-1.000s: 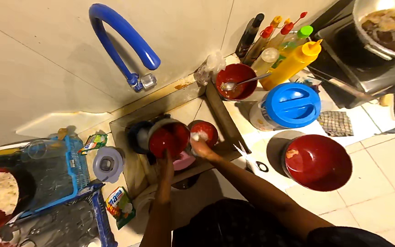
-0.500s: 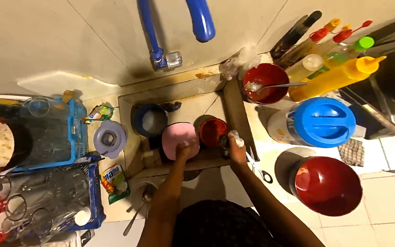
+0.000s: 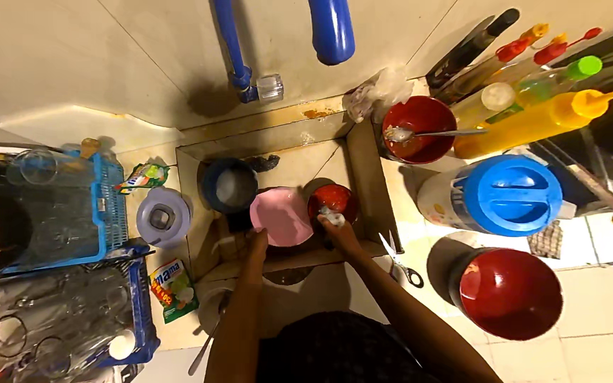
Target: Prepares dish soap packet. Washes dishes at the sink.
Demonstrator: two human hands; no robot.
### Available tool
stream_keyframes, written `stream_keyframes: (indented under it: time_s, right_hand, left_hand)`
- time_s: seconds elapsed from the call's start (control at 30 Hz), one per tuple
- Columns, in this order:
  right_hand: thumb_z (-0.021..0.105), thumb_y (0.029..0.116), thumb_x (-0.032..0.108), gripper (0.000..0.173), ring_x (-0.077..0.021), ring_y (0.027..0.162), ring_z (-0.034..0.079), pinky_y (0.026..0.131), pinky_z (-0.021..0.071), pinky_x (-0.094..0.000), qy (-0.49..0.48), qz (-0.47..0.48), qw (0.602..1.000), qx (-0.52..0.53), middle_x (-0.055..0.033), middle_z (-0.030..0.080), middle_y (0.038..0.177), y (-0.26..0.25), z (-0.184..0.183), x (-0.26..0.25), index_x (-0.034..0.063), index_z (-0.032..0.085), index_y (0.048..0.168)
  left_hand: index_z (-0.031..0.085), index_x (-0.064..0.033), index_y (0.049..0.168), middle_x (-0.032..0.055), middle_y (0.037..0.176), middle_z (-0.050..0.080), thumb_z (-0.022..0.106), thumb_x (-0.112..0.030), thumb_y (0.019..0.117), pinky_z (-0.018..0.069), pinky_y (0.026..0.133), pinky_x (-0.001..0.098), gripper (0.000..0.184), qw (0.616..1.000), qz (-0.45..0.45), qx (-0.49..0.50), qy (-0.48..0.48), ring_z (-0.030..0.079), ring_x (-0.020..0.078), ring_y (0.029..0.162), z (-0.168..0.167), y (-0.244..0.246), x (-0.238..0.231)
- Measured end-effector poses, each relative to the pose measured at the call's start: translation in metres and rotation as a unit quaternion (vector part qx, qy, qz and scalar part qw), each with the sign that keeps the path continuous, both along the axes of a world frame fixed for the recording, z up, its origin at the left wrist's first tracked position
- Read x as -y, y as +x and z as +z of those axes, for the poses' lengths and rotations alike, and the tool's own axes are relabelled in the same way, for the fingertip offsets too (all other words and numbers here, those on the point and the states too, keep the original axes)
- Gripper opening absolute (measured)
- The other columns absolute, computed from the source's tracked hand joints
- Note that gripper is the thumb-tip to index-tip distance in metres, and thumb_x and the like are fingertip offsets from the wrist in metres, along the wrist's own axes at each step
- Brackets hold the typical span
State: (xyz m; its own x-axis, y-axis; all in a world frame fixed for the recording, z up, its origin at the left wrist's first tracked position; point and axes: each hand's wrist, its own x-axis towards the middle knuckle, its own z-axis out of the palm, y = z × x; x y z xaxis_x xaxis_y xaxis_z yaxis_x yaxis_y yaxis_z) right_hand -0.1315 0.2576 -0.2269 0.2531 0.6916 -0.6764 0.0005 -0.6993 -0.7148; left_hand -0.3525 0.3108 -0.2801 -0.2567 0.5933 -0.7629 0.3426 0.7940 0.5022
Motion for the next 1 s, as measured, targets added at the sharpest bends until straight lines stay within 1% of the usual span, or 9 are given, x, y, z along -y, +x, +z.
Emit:
stream_keyframes:
  time_s: [0.1,0.33,0.47,0.57,0.63,0.73,0.8,0.9,1.0]
  right_hand:
    - [0.069,0.0965,0.039,0.057,-0.0269,0.105,0.069,0.095,0.0568,-0.0466,0.013,0.131,0.991,-0.002,-0.0189,0.069,0.118,-0.022,-0.007,-0.013,-0.0017,0.057,0.135]
    - [0.062,0.0991,0.039,0.050,-0.0276,0.131,0.055,0.115,0.0422,-0.0467,0.181,0.302,0.936,0.006,-0.0168,0.061,0.138,-0.061,-0.022,-0.024,0.0063,0.061,0.138]
    - [0.073,0.0941,0.035,0.057,-0.0404,0.139,0.046,0.116,0.0377,-0.0581,0.165,0.215,0.956,0.110,-0.0232,0.052,0.147,-0.063,-0.020,-0.065,0.0060,0.060,0.141]
    - [0.078,0.0873,0.043,0.058,-0.0291,0.118,0.063,0.103,0.0522,-0.0507,0.247,0.131,0.959,0.054,-0.0164,0.066,0.126,-0.088,0.018,-0.058,0.0060,0.065,0.130]
    - [0.078,0.0854,0.046,0.053,-0.0270,0.105,0.070,0.098,0.0546,-0.0511,0.251,0.186,0.949,0.035,-0.0155,0.074,0.110,-0.083,0.026,-0.043,0.0031,0.072,0.117]
    - [0.074,0.0879,0.040,0.054,-0.0408,0.118,0.064,0.103,0.0467,-0.0624,0.141,0.311,0.932,0.121,-0.0254,0.069,0.119,-0.044,0.011,-0.045,-0.0030,0.069,0.120]
    - [0.074,0.0904,0.036,0.051,-0.0436,0.120,0.062,0.102,0.0466,-0.0640,0.120,0.249,0.943,0.184,-0.0268,0.066,0.124,-0.032,0.007,-0.066,-0.0026,0.067,0.123]
    - [0.080,0.0850,0.030,0.056,-0.0388,0.127,0.056,0.105,0.0473,-0.0586,0.295,0.129,0.916,0.239,-0.0206,0.061,0.135,-0.058,0.007,-0.080,0.0081,0.064,0.134]
    - [0.072,0.0918,0.035,0.045,-0.0306,0.135,0.052,0.112,0.0442,-0.0523,0.391,0.176,0.892,0.141,-0.0120,0.060,0.142,-0.081,0.027,-0.051,0.0135,0.068,0.131]
  left_hand:
    - [0.050,0.0069,0.140,0.0289,0.133,0.057,0.060,-0.011,0.1002,0.0554,0.096,0.0493,0.044,0.998,-0.026,-0.007,0.065,0.062,0.0354,0.118,0.031,0.013,0.014]
    - [0.022,0.0081,0.157,0.0304,0.158,0.035,0.037,-0.015,0.1105,0.0311,0.122,0.0464,0.055,0.974,-0.124,-0.082,0.174,0.037,0.0360,0.148,0.104,0.022,0.046]
    - [0.027,0.0111,0.155,0.0327,0.156,0.036,0.036,-0.014,0.1106,0.0315,0.121,0.0458,0.051,0.955,-0.179,-0.096,0.215,0.038,0.0380,0.147,0.136,0.033,0.047]
    - [0.037,0.0132,0.149,0.0331,0.147,0.046,0.037,-0.009,0.1085,0.0380,0.117,0.0446,0.046,0.937,-0.151,-0.082,0.303,0.048,0.0357,0.139,0.132,0.034,0.031]
    - [0.031,0.0141,0.151,0.0348,0.151,0.041,0.036,-0.009,0.1089,0.0339,0.120,0.0449,0.049,0.934,-0.130,-0.086,0.323,0.042,0.0378,0.143,0.132,0.022,0.021]
    - [0.033,0.0129,0.152,0.0342,0.152,0.041,0.036,-0.014,0.1100,0.0351,0.118,0.0470,0.049,0.933,-0.139,-0.120,0.308,0.043,0.0394,0.143,0.143,0.008,0.017]
    - [0.037,0.0145,0.149,0.0350,0.148,0.045,0.038,-0.011,0.1094,0.0372,0.117,0.0458,0.047,0.932,-0.167,-0.098,0.305,0.047,0.0390,0.139,0.147,0.018,0.020]
    - [0.040,0.0143,0.147,0.0336,0.143,0.050,0.038,-0.010,0.1086,0.0404,0.115,0.0433,0.045,0.926,-0.180,-0.060,0.326,0.052,0.0353,0.135,0.138,0.037,0.025]
    - [0.042,0.0153,0.145,0.0346,0.142,0.051,0.035,-0.013,0.1096,0.0407,0.114,0.0463,0.046,0.921,-0.154,-0.086,0.348,0.053,0.0374,0.133,0.132,0.026,0.006]
